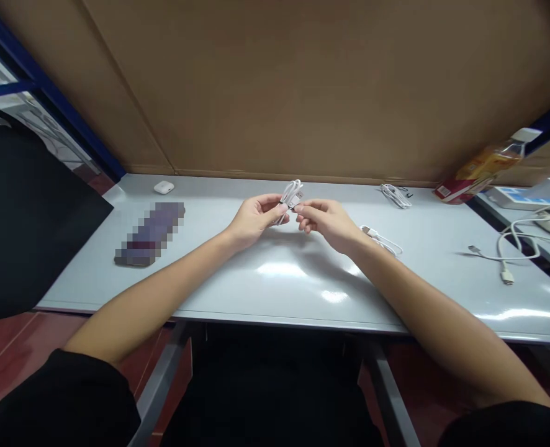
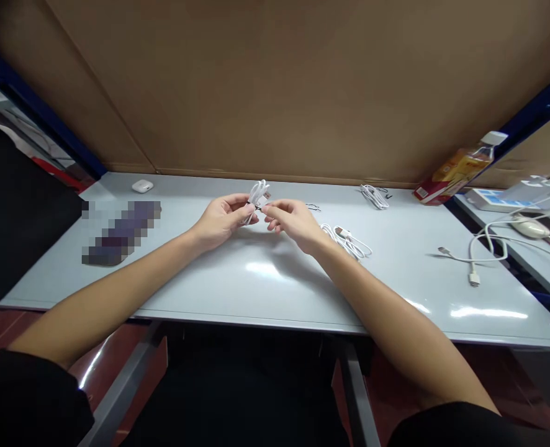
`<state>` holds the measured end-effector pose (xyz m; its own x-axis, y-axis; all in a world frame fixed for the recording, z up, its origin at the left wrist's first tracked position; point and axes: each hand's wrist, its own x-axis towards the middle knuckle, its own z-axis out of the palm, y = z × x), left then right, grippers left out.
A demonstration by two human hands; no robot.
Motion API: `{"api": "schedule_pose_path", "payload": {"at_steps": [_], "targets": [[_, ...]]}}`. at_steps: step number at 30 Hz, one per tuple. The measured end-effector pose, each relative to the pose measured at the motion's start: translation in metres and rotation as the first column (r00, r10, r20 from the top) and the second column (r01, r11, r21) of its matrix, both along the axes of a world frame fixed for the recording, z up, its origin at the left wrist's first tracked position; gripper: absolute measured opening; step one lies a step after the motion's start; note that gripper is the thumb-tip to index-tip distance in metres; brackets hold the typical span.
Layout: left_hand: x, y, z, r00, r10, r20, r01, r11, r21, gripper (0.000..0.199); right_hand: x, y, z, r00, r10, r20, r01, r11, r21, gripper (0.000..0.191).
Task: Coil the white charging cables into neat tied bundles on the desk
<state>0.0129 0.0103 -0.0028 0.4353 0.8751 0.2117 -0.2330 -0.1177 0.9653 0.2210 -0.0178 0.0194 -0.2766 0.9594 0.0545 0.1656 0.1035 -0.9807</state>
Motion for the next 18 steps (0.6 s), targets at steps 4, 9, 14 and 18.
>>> {"api": "schedule_pose_path", "payload": {"at_steps": [4, 9, 14, 18], "targets": [[-0.002, 0.000, 0.001, 0.995, -0.020, 0.102, 0.037, 0.985, -0.167, 0.032, -0.005, -0.001, -0.011, 0.864, -0.359, 0.353, 0.002, 0.704, 0.710, 0.019], [0.000, -0.005, 0.006, 0.991, -0.050, 0.126, 0.087, 0.947, -0.308, 0.024, -0.002, 0.010, -0.021, 0.740, -0.517, 0.430, -0.208, 0.431, 0.878, 0.019], [0.003, -0.006, 0.005, 0.989, -0.027, 0.146, 0.077, 0.933, -0.351, 0.024, 0.000, 0.013, -0.026, 0.766, -0.475, 0.434, -0.254, 0.397, 0.882, 0.019], [0.005, -0.005, 0.000, 0.987, -0.021, 0.159, 0.078, 0.931, -0.357, 0.029, -0.002, 0.012, -0.029, 0.829, -0.431, 0.358, -0.179, 0.401, 0.898, 0.020]]}}
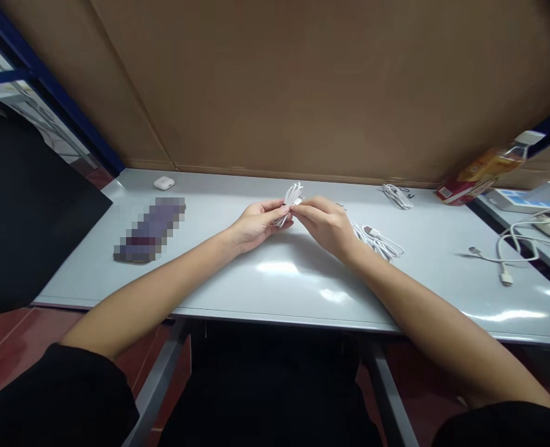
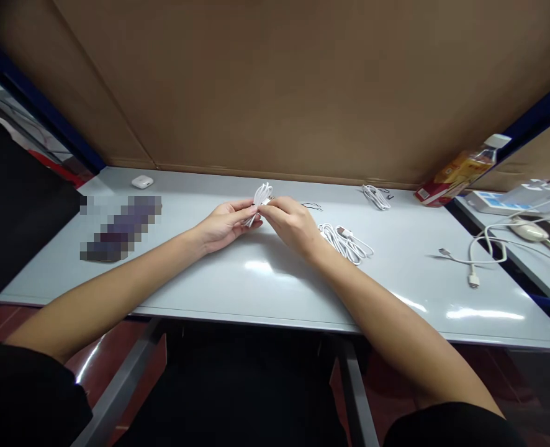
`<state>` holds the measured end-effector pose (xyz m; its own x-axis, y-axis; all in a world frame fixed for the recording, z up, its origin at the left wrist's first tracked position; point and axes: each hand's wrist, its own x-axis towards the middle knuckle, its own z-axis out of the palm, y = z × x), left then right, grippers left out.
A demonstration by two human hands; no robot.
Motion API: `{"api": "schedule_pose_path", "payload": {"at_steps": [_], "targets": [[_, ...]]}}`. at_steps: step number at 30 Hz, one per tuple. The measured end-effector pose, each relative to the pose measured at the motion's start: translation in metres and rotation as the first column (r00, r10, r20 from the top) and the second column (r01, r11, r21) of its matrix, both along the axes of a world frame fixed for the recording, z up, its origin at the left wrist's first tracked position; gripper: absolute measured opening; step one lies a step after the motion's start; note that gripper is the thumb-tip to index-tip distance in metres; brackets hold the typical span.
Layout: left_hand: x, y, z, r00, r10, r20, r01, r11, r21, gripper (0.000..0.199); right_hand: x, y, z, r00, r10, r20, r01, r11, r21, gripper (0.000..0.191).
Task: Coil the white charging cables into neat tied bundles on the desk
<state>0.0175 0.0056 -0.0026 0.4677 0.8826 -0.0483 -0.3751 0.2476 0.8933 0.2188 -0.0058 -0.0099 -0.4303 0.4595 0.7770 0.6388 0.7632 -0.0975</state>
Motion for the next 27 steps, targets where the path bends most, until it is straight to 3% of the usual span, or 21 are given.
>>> {"api": "schedule_pose_path", "payload": {"at_steps": [5, 10, 13, 15, 17, 21, 27], "targets": [[0.003, 0.002, -0.005, 0.997, 0.066, 0.044, -0.067, 0.997, 0.025, 0.039, -0.002, -0.001, 0.000, 0.995, -0.034, -0.091, 0.023, 0.992, -0.120, 0.020], [0.004, 0.002, -0.008, 0.993, 0.108, 0.055, -0.113, 0.988, 0.106, 0.048, -0.003, -0.003, 0.004, 0.992, -0.076, -0.100, 0.065, 0.992, -0.105, 0.021], [0.002, 0.002, -0.008, 0.995, 0.089, -0.044, -0.077, 0.971, 0.225, 0.050, -0.003, -0.004, 0.007, 0.992, -0.076, -0.100, 0.060, 0.987, -0.149, 0.023], [0.000, 0.003, -0.008, 0.983, 0.105, -0.151, -0.049, 0.941, 0.334, 0.049, -0.002, -0.006, 0.012, 0.993, -0.059, -0.102, 0.031, 0.967, -0.254, 0.023], [-0.003, 0.006, -0.008, 0.959, 0.148, -0.244, -0.029, 0.901, 0.433, 0.045, -0.002, -0.009, 0.019, 0.992, -0.054, -0.118, 0.000, 0.911, -0.412, 0.021], [-0.009, 0.009, -0.005, 0.881, 0.277, -0.383, 0.012, 0.797, 0.603, 0.029, -0.001, -0.013, 0.031, 0.976, -0.131, -0.174, -0.030, 0.708, -0.705, 0.022], [-0.011, 0.008, -0.002, 0.806, 0.373, -0.459, 0.072, 0.709, 0.701, 0.016, 0.001, -0.012, 0.031, 0.920, -0.184, -0.346, -0.224, 0.479, -0.849, 0.023]]}}
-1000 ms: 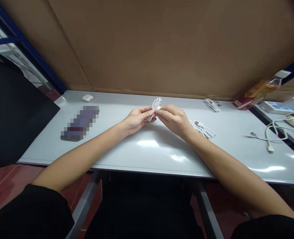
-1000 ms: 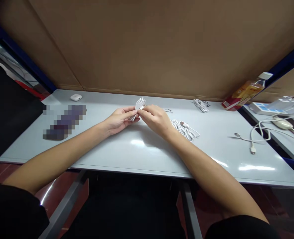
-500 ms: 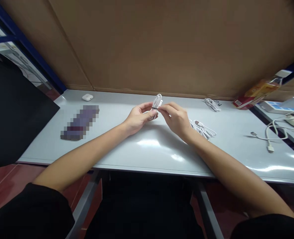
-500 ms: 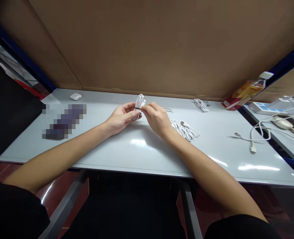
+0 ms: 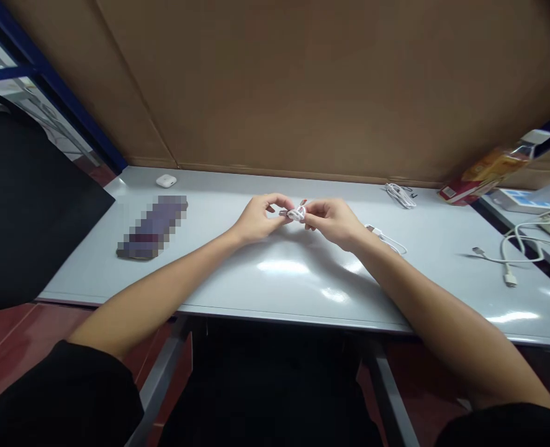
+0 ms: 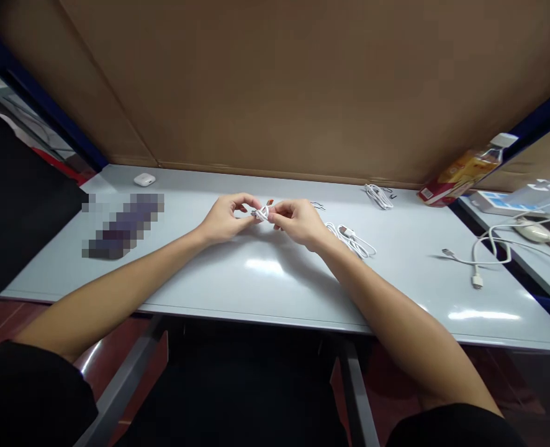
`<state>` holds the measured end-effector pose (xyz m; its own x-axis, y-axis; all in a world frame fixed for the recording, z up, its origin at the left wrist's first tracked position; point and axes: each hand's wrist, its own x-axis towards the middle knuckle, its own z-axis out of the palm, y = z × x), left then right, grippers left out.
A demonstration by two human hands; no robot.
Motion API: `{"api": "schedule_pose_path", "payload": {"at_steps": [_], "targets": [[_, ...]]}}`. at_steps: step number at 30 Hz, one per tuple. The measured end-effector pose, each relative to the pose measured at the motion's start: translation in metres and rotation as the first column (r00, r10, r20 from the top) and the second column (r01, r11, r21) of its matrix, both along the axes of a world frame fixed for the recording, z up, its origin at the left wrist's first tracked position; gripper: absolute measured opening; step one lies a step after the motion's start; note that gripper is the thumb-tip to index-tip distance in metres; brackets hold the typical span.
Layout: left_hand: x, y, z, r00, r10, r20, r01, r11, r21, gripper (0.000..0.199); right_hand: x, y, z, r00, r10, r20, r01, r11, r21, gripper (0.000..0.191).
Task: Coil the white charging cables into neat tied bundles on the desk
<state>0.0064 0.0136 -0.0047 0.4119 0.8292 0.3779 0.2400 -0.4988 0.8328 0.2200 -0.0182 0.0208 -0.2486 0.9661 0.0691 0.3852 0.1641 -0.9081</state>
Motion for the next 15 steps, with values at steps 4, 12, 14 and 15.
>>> {"api": "schedule_pose_path", "payload": {"at_steps": [4, 12, 14, 15], "targets": [[-0.001, -0.002, -0.001, 0.995, -0.098, -0.001, 0.097, 0.985, 0.145, 0.007, 0.003, 0.002, -0.003, 0.985, 0.107, -0.134, -0.134, 0.969, -0.207, 0.025], [-0.004, -0.007, 0.012, 0.984, -0.176, -0.021, 0.175, 0.949, 0.262, 0.013, 0.005, 0.008, -0.002, 0.890, 0.192, -0.412, -0.381, 0.810, -0.445, 0.018], [-0.005, -0.007, 0.012, 0.987, -0.154, 0.038, 0.142, 0.966, 0.214, 0.014, 0.006, 0.008, -0.001, 0.872, 0.135, -0.470, -0.350, 0.844, -0.407, 0.018], [-0.005, -0.007, 0.011, 0.987, -0.143, 0.079, 0.128, 0.976, 0.176, 0.020, 0.006, 0.008, 0.000, 0.868, 0.111, -0.484, -0.324, 0.866, -0.382, 0.019]]}}
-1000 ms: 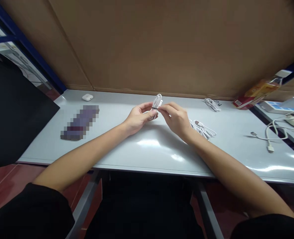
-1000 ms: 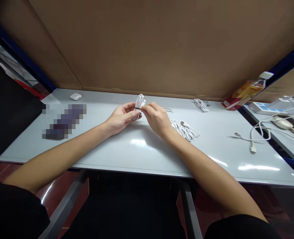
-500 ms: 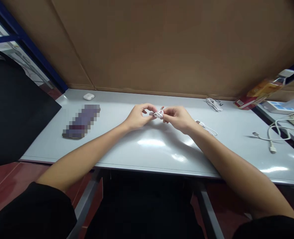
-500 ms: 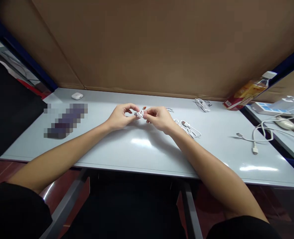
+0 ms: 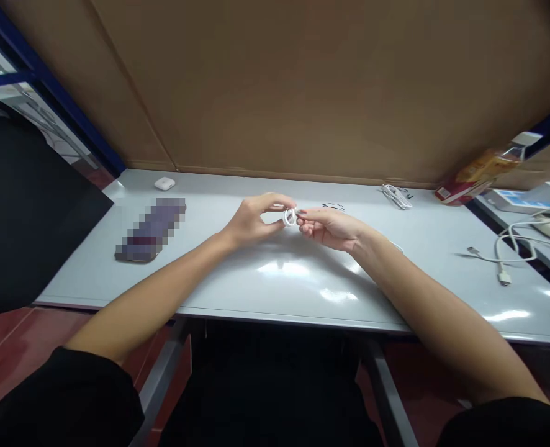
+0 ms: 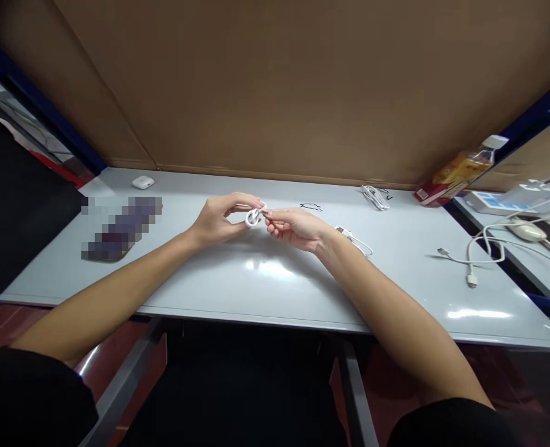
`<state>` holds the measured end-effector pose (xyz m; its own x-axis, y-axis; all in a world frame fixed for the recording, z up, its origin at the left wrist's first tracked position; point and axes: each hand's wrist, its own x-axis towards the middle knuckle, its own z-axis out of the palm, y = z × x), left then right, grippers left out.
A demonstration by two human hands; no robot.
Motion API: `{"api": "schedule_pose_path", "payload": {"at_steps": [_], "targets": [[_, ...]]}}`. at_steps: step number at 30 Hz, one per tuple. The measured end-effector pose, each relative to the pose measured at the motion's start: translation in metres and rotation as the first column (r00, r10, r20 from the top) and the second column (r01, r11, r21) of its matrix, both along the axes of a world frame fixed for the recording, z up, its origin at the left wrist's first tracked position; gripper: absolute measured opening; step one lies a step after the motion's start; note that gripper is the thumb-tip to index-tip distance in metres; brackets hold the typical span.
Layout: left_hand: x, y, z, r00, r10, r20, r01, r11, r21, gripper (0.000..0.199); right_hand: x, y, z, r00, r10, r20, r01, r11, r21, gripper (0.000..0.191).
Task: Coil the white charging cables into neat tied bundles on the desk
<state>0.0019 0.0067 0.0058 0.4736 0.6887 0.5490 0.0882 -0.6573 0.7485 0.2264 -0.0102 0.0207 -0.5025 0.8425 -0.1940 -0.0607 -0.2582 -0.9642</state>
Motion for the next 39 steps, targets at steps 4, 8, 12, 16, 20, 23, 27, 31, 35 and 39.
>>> {"api": "schedule_pose_path", "payload": {"at_steps": [4, 8, 12, 16, 20, 23, 27, 31, 35, 39], "targets": [[0.003, 0.002, -0.006, 0.991, 0.010, 0.131, 0.023, 0.969, -0.248, 0.033, -0.002, -0.004, 0.002, 0.990, -0.114, 0.083, 0.095, 0.974, 0.205, 0.030], [0.005, 0.005, -0.009, 0.981, 0.031, 0.194, 0.067, 0.877, -0.477, 0.037, -0.006, -0.010, -0.001, 0.884, -0.376, 0.276, 0.090, 0.717, 0.691, 0.028], [0.005, 0.005, -0.007, 0.964, 0.018, 0.265, 0.168, 0.733, -0.660, 0.027, -0.006, -0.009, -0.006, 0.729, -0.611, 0.308, -0.215, 0.224, 0.951, 0.016], [0.005, 0.002, -0.004, 0.962, -0.032, 0.271, 0.226, 0.651, -0.725, 0.023, -0.001, -0.004, -0.008, 0.675, -0.654, 0.340, -0.396, 0.068, 0.916, 0.017], [0.005, 0.002, -0.004, 0.967, -0.035, 0.252, 0.211, 0.664, -0.717, 0.029, -0.002, -0.005, -0.010, 0.667, -0.652, 0.360, -0.395, 0.100, 0.913, 0.023], [0.004, 0.004, -0.008, 0.980, -0.028, 0.196, 0.149, 0.753, -0.640, 0.035, -0.008, -0.008, -0.012, 0.688, -0.630, 0.359, -0.305, 0.198, 0.932, 0.022], [0.003, 0.007, -0.014, 0.991, -0.006, 0.131, 0.070, 0.870, -0.489, 0.038, -0.014, -0.011, -0.009, 0.740, -0.513, 0.436, -0.078, 0.578, 0.812, 0.020], [0.001, 0.005, -0.010, 0.999, -0.008, 0.052, 0.021, 0.968, -0.249, 0.024, -0.010, -0.008, -0.002, 0.908, -0.239, 0.344, 0.129, 0.941, 0.312, 0.021], [-0.001, 0.000, 0.000, 0.998, -0.037, -0.059, 0.035, 0.999, -0.038, 0.006, -0.003, 0.000, 0.001, 0.994, 0.000, 0.110, 0.015, 0.991, -0.130, 0.016], [-0.002, 0.000, 0.001, 0.998, -0.035, -0.053, 0.033, 0.998, -0.046, 0.014, 0.001, 0.002, 0.001, 0.992, 0.014, 0.126, -0.009, 0.999, -0.045, 0.020]]}}
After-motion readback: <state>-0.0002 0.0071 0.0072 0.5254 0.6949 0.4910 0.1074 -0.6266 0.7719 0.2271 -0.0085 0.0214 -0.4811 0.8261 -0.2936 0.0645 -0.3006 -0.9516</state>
